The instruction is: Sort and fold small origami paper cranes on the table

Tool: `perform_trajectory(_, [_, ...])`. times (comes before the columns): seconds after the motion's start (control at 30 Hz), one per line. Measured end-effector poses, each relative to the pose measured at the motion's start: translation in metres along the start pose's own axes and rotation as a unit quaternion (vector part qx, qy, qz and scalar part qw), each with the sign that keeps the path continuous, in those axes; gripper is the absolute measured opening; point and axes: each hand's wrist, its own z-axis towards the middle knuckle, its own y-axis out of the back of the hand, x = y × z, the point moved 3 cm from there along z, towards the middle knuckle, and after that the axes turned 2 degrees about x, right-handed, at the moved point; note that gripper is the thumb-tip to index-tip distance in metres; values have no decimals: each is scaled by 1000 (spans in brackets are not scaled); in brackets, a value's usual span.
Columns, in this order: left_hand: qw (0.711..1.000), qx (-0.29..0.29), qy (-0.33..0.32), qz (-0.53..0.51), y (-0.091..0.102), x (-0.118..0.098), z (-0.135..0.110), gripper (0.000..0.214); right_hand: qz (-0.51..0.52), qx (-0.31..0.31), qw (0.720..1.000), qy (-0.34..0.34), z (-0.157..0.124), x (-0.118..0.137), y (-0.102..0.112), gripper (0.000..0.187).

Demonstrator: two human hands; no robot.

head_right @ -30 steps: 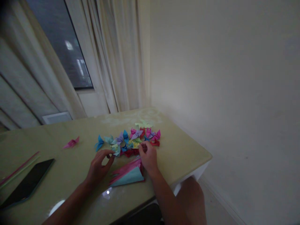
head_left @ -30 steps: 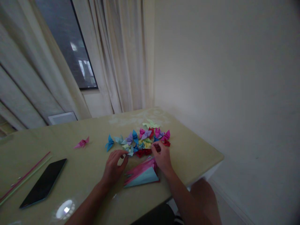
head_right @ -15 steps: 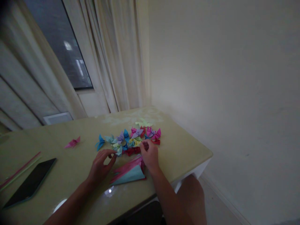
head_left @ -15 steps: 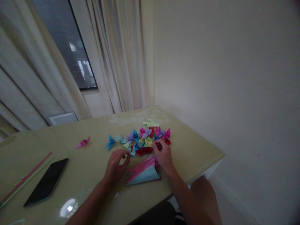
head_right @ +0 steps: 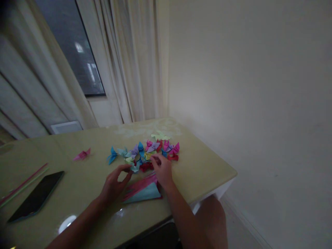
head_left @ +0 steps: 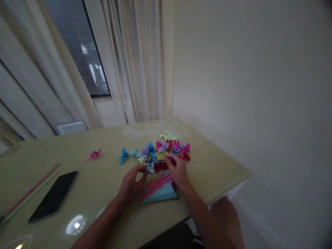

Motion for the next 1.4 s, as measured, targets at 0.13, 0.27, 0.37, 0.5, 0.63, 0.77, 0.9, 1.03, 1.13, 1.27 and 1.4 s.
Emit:
perform_trajectory(0.13, [998,27,32,-46,-7,-2,-3,22,-9,106,993,60,-11,14,-6,23])
perform_trajectory(0.27, [997,50,10,-56,-17,-8,-7,22,-17,159,983,92,-14,18,-11,18])
perform_trajectory(0.37, [999,39,-7,-36,-16,-5,-3,27,-25,136,987,87,-13,18,-8,17])
perform_trajectory(0.5, [995,-45,42,83,20,29,16,28,-18,61,994,88,-11,16,4,18])
perform_trajectory(0.63, [931,-104,206,283,75,85,18,41,-31,-79,993,83,-9,8,22,24])
perform_trajectory(0.77, [855,-68,372,355,103,122,3,64,-25,-180,980,82,-7,3,34,27])
perform_trajectory(0.9, [841,-39,406,355,105,137,9,65,-39,-221,970,90,7,7,54,28])
perform_trajectory(1.03, [824,15,429,370,110,154,25,59,-123,-239,959,90,49,-2,99,33])
perform_trajectory(1.13, [826,65,424,366,113,165,31,55,-188,-255,947,48,86,-27,133,39])
perform_trajectory(1.27, [855,36,382,349,116,164,28,52,-238,-200,949,-52,124,-68,146,37])
perform_trajectory(1.4, [883,-20,371,285,118,158,24,41,-227,-161,958,-74,136,-93,133,33])
